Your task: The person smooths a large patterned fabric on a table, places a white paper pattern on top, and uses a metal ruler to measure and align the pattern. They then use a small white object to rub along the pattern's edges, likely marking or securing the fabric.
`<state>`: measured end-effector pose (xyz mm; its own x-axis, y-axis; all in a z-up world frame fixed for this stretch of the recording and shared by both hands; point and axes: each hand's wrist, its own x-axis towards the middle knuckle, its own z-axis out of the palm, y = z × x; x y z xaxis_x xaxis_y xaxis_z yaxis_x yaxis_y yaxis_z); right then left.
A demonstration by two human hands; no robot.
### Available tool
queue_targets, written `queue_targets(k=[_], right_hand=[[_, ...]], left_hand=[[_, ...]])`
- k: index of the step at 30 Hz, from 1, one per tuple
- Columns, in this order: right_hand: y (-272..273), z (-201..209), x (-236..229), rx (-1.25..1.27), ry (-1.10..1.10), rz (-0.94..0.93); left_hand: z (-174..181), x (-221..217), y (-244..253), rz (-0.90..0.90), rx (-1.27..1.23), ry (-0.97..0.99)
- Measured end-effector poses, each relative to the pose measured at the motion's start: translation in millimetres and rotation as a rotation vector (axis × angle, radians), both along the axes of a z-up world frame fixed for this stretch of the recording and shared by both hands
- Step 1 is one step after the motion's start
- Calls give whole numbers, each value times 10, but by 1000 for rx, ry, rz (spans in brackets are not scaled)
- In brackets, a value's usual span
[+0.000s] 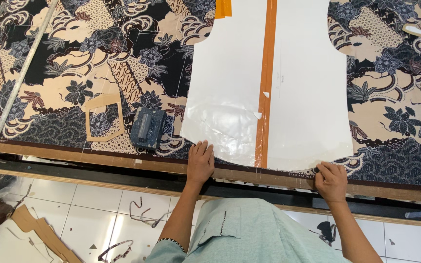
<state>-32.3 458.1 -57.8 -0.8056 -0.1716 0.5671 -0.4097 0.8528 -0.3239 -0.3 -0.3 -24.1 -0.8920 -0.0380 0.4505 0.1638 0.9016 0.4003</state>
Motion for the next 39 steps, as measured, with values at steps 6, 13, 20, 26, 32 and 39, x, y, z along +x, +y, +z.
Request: queue_targets(k=[6, 13, 20, 26, 32, 39], right_hand=[[14, -19, -1, 14, -2, 0], [9, -8, 9, 29, -11, -10], [4, -5, -3, 15, 9, 2], [5, -11, 12, 22, 5, -3], [7, 6, 24, 16, 11, 9], [-5, 15, -23, 32, 43, 23]], left_hand=[[-18, 2, 0, 2, -7, 2], [-41, -2, -2, 4, -14, 13], [-69, -4, -3, 8, -29, 14], [-79, -5, -4, 8, -29, 13], [-64, 4, 3, 5, -17, 13], [-40, -15, -13, -2, -55, -21]])
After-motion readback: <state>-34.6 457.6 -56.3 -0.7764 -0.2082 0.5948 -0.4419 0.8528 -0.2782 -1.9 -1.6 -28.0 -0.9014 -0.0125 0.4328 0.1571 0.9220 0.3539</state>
